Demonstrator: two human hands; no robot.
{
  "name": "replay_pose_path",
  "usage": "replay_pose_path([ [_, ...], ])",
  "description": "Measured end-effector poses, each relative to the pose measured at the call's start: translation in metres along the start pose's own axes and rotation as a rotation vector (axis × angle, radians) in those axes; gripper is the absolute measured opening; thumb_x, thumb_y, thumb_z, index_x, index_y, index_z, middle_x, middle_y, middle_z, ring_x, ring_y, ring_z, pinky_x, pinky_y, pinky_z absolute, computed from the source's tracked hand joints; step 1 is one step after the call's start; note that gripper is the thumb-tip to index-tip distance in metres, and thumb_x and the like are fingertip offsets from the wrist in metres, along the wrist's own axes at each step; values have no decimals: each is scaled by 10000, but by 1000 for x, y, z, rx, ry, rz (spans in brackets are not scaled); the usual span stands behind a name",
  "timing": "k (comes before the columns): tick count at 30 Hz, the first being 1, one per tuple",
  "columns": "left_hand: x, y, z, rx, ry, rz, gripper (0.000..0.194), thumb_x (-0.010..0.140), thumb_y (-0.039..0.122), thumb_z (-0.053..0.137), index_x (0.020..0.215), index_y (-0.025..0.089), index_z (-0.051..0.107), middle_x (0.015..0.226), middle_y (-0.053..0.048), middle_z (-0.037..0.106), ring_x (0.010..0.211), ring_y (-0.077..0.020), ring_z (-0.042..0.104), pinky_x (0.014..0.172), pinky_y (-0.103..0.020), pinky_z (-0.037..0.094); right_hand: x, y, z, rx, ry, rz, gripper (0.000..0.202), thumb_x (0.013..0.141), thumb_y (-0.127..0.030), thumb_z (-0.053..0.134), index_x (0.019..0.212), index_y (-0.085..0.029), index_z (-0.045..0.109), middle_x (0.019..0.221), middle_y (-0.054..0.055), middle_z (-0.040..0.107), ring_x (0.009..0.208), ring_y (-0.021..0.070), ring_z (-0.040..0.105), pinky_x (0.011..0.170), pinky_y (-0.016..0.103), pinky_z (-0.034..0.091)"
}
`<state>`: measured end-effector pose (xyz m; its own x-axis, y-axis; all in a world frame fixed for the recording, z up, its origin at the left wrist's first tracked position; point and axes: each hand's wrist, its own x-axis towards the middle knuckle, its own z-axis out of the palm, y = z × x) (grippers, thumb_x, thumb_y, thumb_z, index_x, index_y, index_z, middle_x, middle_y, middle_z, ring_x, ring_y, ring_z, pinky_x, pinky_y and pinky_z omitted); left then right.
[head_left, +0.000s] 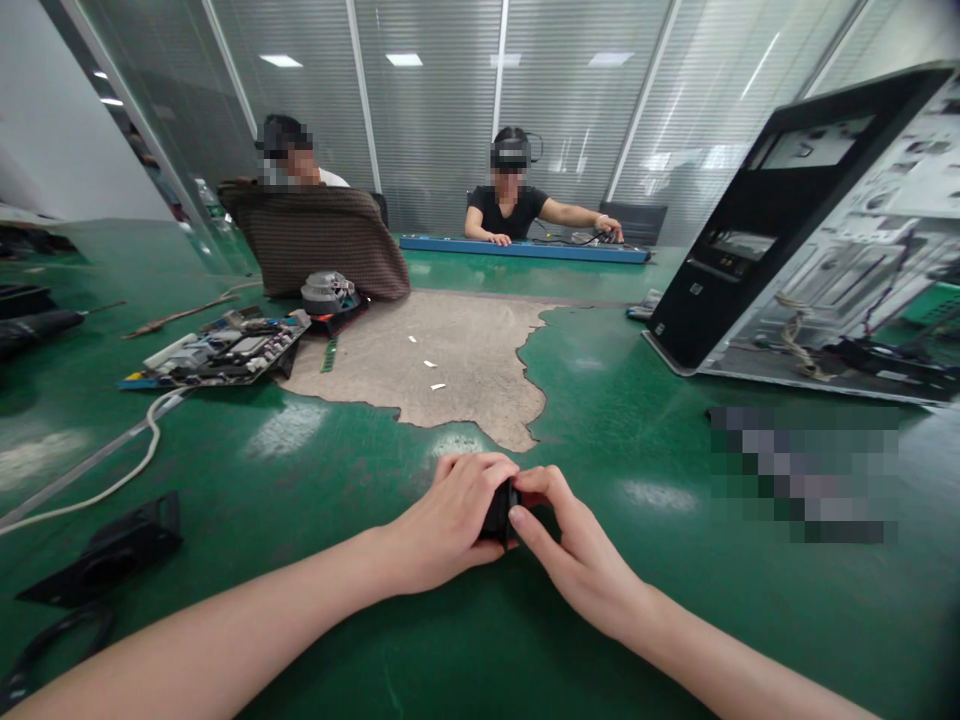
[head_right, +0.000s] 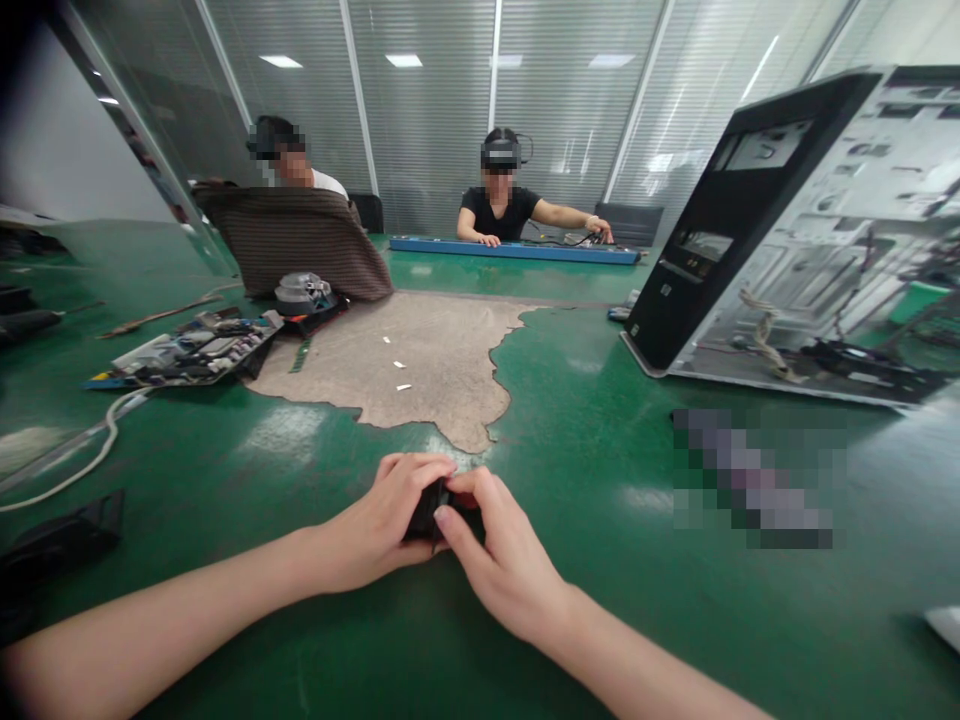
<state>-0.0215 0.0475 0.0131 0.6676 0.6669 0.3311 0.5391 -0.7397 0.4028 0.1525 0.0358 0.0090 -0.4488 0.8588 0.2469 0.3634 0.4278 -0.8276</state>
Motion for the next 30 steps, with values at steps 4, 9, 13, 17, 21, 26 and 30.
replay_pose_path([
  [4, 0, 0, 0, -3, -9, -16, 581, 718, 177, 546, 1187, 206, 203, 1165, -101, 406, 1077, -224, 369, 890, -409, 275, 4, -2, 1, -11, -15, 44, 173, 850, -220, 381, 1023, -222, 377, 935, 31, 483, 838, 141, 484, 778, 303, 424],
  [9, -1, -1, 1, 3, -13, -21, 587, 712, 175, 548, 1187, 207, 204, 1173, -99, 400, 1080, -223, 367, 895, -409, 274, 1, -2, -1, -85, -52, 22, 175, 851, -226, 381, 1026, -225, 391, 941, 37, 494, 867, 160, 476, 788, 324, 420],
  [13, -1, -2, 2, 14, -3, -17, 594, 707, 168, 546, 1188, 202, 199, 1173, -103, 399, 1079, -224, 370, 893, -410, 275, -3, 1, -2, -114, -19, -92, 205, 826, -202, 429, 1026, -232, 392, 1032, 46, 471, 974, 175, 437, 863, 343, 383],
  [17, -1, -1, 1, 12, 6, -7, 578, 725, 196, 541, 1193, 208, 201, 1177, -101, 402, 1076, -222, 377, 889, -409, 280, -1, 3, 1, -63, 27, -59, 103, 837, -208, 409, 938, -219, 425, 960, 39, 491, 909, 161, 468, 819, 328, 410],
  [21, -1, -1, 0, 11, -7, -13, 571, 723, 190, 548, 1187, 198, 216, 1175, -102, 406, 1080, -219, 372, 890, -402, 283, 5, 1, 2, -6, 44, 15, 123, 831, -219, 420, 953, -203, 416, 923, 44, 496, 875, 159, 485, 796, 330, 428],
  [26, 0, -1, 0, 16, -11, -20, 549, 738, 207, 538, 1183, 193, 217, 1171, -105, 408, 1078, -216, 375, 895, -404, 276, 4, 0, 0, -23, -20, 46, 148, 844, -233, 396, 988, -214, 428, 933, 46, 513, 874, 168, 491, 794, 346, 429],
  [30, -1, -2, 1, 11, -6, -40, 572, 715, 185, 547, 1183, 197, 219, 1168, -100, 408, 1083, -219, 372, 896, -407, 274, -2, 2, -2, -66, -9, -34, 186, 814, -222, 459, 998, -229, 432, 971, 43, 511, 911, 176, 483, 821, 352, 416],
])
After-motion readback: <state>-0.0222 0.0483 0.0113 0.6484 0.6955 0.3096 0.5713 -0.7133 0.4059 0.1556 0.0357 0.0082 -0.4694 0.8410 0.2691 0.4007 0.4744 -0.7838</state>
